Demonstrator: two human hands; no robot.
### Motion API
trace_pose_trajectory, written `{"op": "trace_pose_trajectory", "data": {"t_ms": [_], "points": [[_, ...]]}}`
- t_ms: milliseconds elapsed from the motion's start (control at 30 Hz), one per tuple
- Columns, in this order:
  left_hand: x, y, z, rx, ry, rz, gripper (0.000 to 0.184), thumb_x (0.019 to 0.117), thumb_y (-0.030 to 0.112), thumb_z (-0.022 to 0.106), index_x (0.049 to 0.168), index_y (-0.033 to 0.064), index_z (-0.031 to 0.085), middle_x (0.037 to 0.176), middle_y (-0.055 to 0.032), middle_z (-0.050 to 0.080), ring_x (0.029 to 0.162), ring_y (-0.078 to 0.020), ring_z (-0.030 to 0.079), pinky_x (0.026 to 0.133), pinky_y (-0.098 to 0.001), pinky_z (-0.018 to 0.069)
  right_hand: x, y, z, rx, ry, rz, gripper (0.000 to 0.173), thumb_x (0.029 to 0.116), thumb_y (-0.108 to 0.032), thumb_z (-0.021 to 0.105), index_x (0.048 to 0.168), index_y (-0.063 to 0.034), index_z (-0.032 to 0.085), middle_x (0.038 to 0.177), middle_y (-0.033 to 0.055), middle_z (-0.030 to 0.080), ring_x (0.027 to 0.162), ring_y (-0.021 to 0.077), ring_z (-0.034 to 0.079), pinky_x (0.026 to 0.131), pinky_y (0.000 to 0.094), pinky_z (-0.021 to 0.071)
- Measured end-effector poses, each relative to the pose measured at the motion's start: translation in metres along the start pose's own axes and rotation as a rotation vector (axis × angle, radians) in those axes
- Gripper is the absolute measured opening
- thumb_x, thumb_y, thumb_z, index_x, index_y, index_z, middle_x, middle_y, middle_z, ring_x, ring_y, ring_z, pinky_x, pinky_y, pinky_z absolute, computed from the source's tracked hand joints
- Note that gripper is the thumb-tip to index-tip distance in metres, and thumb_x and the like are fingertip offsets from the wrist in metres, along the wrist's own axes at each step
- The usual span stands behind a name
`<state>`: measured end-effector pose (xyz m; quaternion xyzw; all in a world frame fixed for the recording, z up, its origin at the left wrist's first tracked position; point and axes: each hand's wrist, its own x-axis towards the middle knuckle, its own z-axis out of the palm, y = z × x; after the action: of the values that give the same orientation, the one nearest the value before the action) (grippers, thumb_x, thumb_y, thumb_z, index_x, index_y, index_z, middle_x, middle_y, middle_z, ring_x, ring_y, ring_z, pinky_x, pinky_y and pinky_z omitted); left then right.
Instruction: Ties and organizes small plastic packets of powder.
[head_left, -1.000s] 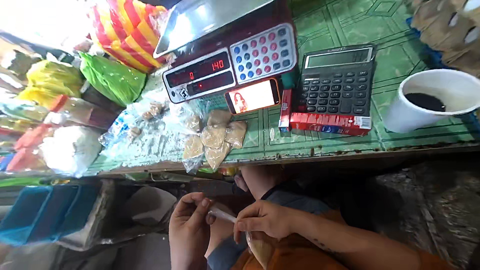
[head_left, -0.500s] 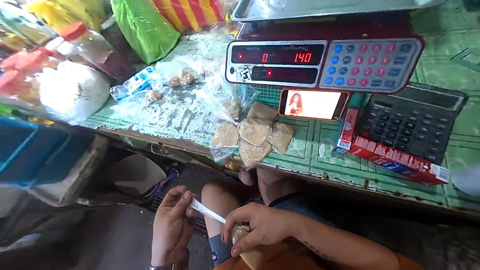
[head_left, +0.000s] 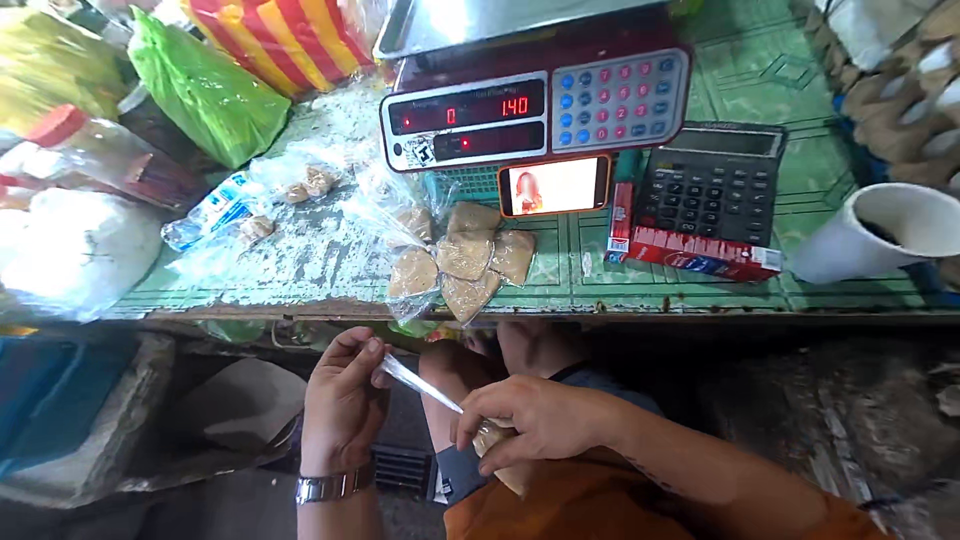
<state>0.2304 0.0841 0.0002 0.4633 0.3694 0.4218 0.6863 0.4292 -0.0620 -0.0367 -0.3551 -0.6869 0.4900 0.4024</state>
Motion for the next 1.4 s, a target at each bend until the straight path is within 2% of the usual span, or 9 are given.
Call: {"op": "trace_pose_trajectory", "data": {"t_ms": [133, 300, 433, 600, 733, 933, 1133, 1300, 1400], "points": [[-0.007, -0.009, 0.013, 0.018, -0.061, 0.017, 0.017, 0.0971, -0.008, 0.053, 0.099, 0.0057, 0.063, 0.076, -0.0051, 0.070, 0.054, -0.0052, 0.061, 0.050, -0.0178, 0.0531, -0.029, -0.002, 0.009, 0.070, 0.089, 0.096, 0.035, 0.0910, -0.011, 0.077, 0.125, -0.0066, 0.069, 0.128, 0.0069, 0.068, 0.118, 0.0125, 0.064, 0.102, 0.0300, 0.0527], [-0.020, -0.021, 0.009, 0.047, -0.017, 0.090, 0.015, 0.0952, -0.009, 0.056, 0.101, 0.0037, 0.063, 0.077, -0.0048, 0.069, 0.056, -0.0066, 0.062, 0.051, -0.0192, 0.0545, -0.051, 0.005, 0.023, 0.283, 0.244, 0.357, 0.082, 0.0901, -0.009, 0.077, 0.159, -0.0124, 0.035, 0.129, 0.0116, 0.067, 0.110, 0.0171, 0.070, 0.097, 0.0356, 0.0587], [-0.029, -0.019, 0.000, 0.126, 0.032, 0.194, 0.015, 0.0917, -0.007, 0.061, 0.098, 0.0059, 0.063, 0.077, -0.0023, 0.069, 0.055, -0.0074, 0.062, 0.050, -0.0204, 0.0547, -0.052, 0.013, 0.020, 0.197, 0.161, 0.451, 0.042, 0.0956, -0.015, 0.073, 0.136, -0.0062, 0.062, 0.123, 0.0091, 0.069, 0.108, 0.0118, 0.068, 0.098, 0.0323, 0.0552], [-0.028, -0.025, -0.003, 0.211, 0.044, 0.148, 0.013, 0.0909, -0.003, 0.064, 0.099, 0.0081, 0.066, 0.078, 0.0014, 0.070, 0.054, -0.0054, 0.061, 0.049, -0.0198, 0.0546, -0.033, 0.014, 0.004, 0.130, -0.135, 0.417, 0.048, 0.0967, -0.021, 0.072, 0.138, -0.0026, 0.058, 0.122, 0.0167, 0.068, 0.111, 0.0237, 0.067, 0.100, 0.0456, 0.0537], [-0.035, -0.046, -0.005, 0.290, 0.099, 0.152, 0.012, 0.0912, -0.002, 0.067, 0.100, 0.0058, 0.067, 0.079, 0.0004, 0.070, 0.055, -0.0060, 0.061, 0.050, -0.0203, 0.0552, -0.009, 0.033, 0.008, 0.050, -0.241, 0.408, 0.043, 0.1074, -0.040, 0.052, 0.106, -0.0008, 0.068, 0.086, 0.0126, 0.067, 0.081, 0.0227, 0.065, 0.075, 0.0467, 0.0530], [-0.024, -0.050, -0.014, 0.323, 0.241, 0.114, 0.018, 0.0899, -0.003, 0.065, 0.103, 0.0084, 0.067, 0.078, 0.0038, 0.070, 0.054, -0.0044, 0.062, 0.049, -0.0192, 0.0553, 0.003, 0.061, 0.007, 0.097, -0.207, 0.434, 0.048, 0.1081, -0.044, 0.049, 0.097, 0.0004, 0.063, 0.075, 0.0118, 0.058, 0.071, 0.0235, 0.059, 0.066, 0.0434, 0.0488], [-0.045, -0.089, 0.009, 0.480, 0.096, -0.225, 0.075, 0.0984, 0.045, 0.063, 0.150, -0.0009, 0.032, 0.117, -0.0062, 0.069, 0.081, -0.0164, 0.073, 0.065, -0.0341, 0.0641, 0.000, 0.088, -0.008, 0.201, 0.161, 0.646, 0.044, 0.1074, -0.041, 0.050, 0.118, -0.0024, 0.067, 0.105, 0.0167, 0.068, 0.100, 0.0283, 0.066, 0.092, 0.0499, 0.0527], [-0.062, -0.121, 0.033, 0.620, -0.073, -0.266, 0.066, 0.0833, 0.018, 0.082, 0.135, -0.0101, 0.051, 0.110, -0.0085, 0.073, 0.095, -0.0149, 0.074, 0.085, -0.0324, 0.0635, -0.005, 0.082, -0.020, 0.330, 0.240, 0.648, 0.044, 0.1098, -0.040, 0.045, 0.130, -0.0090, 0.067, 0.115, 0.0123, 0.072, 0.106, 0.0202, 0.068, 0.097, 0.0443, 0.0524], [-0.054, -0.126, 0.030, 0.582, -0.153, -0.326, 0.059, 0.0798, 0.032, 0.085, 0.122, -0.0015, 0.062, 0.109, -0.0035, 0.073, 0.095, -0.0114, 0.073, 0.086, -0.0301, 0.0626, -0.015, 0.082, -0.019, 0.333, 0.305, 0.553, 0.040, 0.1093, -0.035, 0.048, 0.126, -0.0053, 0.069, 0.114, 0.0117, 0.073, 0.105, 0.0158, 0.068, 0.097, 0.0378, 0.0531]]}}
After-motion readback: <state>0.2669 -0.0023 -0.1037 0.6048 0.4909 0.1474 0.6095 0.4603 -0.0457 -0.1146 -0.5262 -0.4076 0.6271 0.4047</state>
